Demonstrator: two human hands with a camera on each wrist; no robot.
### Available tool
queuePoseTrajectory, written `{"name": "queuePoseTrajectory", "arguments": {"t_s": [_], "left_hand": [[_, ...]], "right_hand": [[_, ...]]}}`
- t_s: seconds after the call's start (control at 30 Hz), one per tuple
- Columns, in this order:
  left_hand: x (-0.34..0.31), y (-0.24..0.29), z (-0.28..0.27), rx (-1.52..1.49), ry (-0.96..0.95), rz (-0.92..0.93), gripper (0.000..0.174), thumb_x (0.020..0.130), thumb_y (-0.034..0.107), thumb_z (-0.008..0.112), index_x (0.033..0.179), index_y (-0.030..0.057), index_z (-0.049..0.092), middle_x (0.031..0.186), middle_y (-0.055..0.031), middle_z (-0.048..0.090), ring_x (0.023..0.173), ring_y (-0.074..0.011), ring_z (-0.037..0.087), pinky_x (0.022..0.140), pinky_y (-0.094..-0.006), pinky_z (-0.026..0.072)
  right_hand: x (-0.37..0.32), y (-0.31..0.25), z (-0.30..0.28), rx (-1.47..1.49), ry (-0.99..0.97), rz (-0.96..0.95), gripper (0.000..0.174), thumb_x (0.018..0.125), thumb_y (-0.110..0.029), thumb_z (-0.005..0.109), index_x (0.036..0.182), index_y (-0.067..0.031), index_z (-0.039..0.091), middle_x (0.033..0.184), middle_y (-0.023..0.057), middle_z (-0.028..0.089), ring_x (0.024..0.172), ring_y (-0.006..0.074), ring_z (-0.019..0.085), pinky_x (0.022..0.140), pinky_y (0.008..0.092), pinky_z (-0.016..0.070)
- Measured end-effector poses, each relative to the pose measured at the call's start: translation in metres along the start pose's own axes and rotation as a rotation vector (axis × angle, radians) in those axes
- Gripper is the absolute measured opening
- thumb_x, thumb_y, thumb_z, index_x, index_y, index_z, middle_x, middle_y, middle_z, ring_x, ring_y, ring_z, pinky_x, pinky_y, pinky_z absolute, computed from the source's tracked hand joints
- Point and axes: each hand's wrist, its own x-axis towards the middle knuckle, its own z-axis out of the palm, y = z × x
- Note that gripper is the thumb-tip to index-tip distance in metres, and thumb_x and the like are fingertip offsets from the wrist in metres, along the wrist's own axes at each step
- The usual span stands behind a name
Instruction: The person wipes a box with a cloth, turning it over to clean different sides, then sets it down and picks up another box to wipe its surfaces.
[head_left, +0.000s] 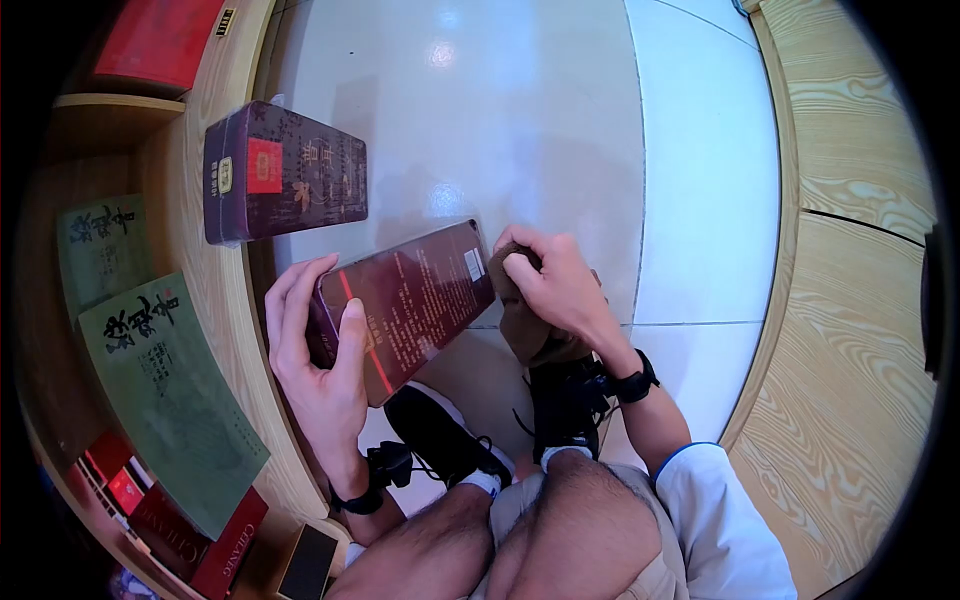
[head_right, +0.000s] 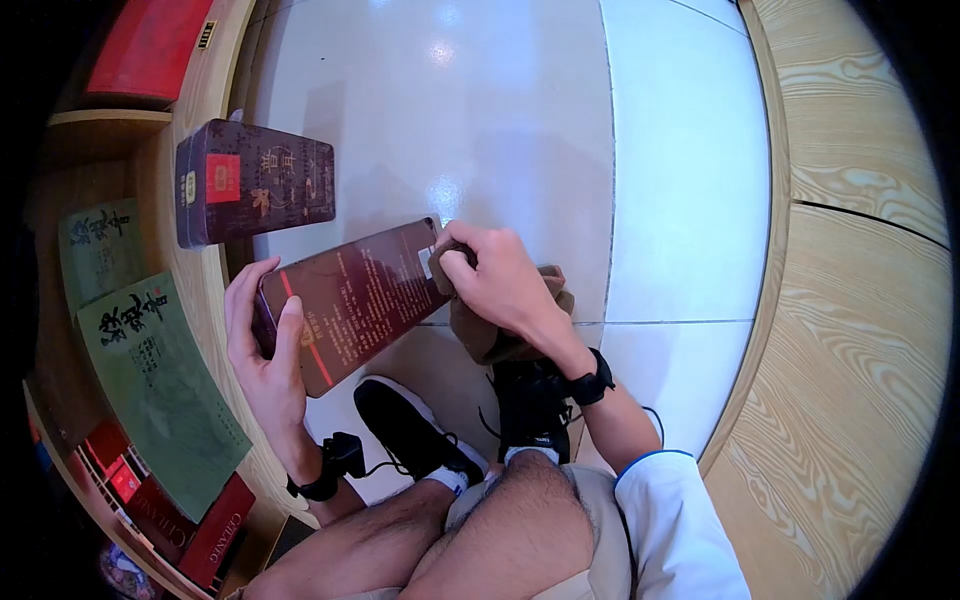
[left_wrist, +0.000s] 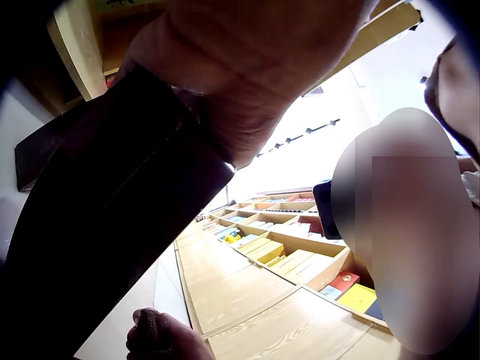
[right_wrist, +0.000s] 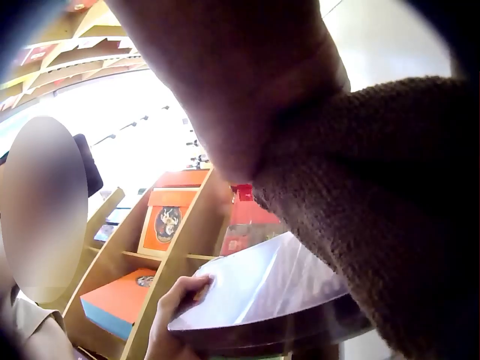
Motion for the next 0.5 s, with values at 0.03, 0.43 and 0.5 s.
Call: {"name": "queuePoseTrajectory", "arguments": {"t_s": [0.03, 0.43, 0.5], "left_hand": [[0.000, 0.000, 0.000, -0.005, -0.008, -0.008, 0.037, 0.094, 0.008, 0.068, 0.131, 0.0061, 0.068, 0.135, -0.0100, 0.061, 0.127, -0.0235, 0.056, 0.110, -0.0373, 0.0404], [0.001, -0.002, 0.002, 0.014, 0.010, 0.028, 0.039, 0.093, 0.009, 0.070, 0.131, 0.0050, 0.069, 0.133, -0.0143, 0.062, 0.125, -0.0305, 0.060, 0.112, -0.0440, 0.0442], [0.001, -0.001, 0.002, 0.013, 0.010, 0.026, 0.039, 0.093, 0.009, 0.070, 0.131, 0.0051, 0.069, 0.133, -0.0144, 0.062, 0.125, -0.0306, 0.060, 0.111, -0.0441, 0.0443]], "right_hand": [[0.001, 0.000, -0.002, 0.003, -0.002, 0.018, 0.022, 0.090, -0.006, 0.055, 0.106, 0.0015, 0.068, 0.079, 0.0140, 0.068, 0.072, 0.0177, 0.062, 0.071, 0.0327, 0.0530], [-0.006, 0.008, -0.001, 0.078, 0.100, -0.342, 0.043, 0.080, -0.018, 0.093, 0.102, -0.0044, 0.058, 0.114, 0.0102, 0.073, 0.096, 0.0200, 0.068, 0.084, 0.0354, 0.0554], [-0.007, 0.010, -0.007, 0.009, 0.044, -0.362, 0.041, 0.080, -0.016, 0.091, 0.095, -0.0037, 0.056, 0.115, 0.0119, 0.073, 0.095, 0.0220, 0.068, 0.084, 0.0357, 0.0554]]}}
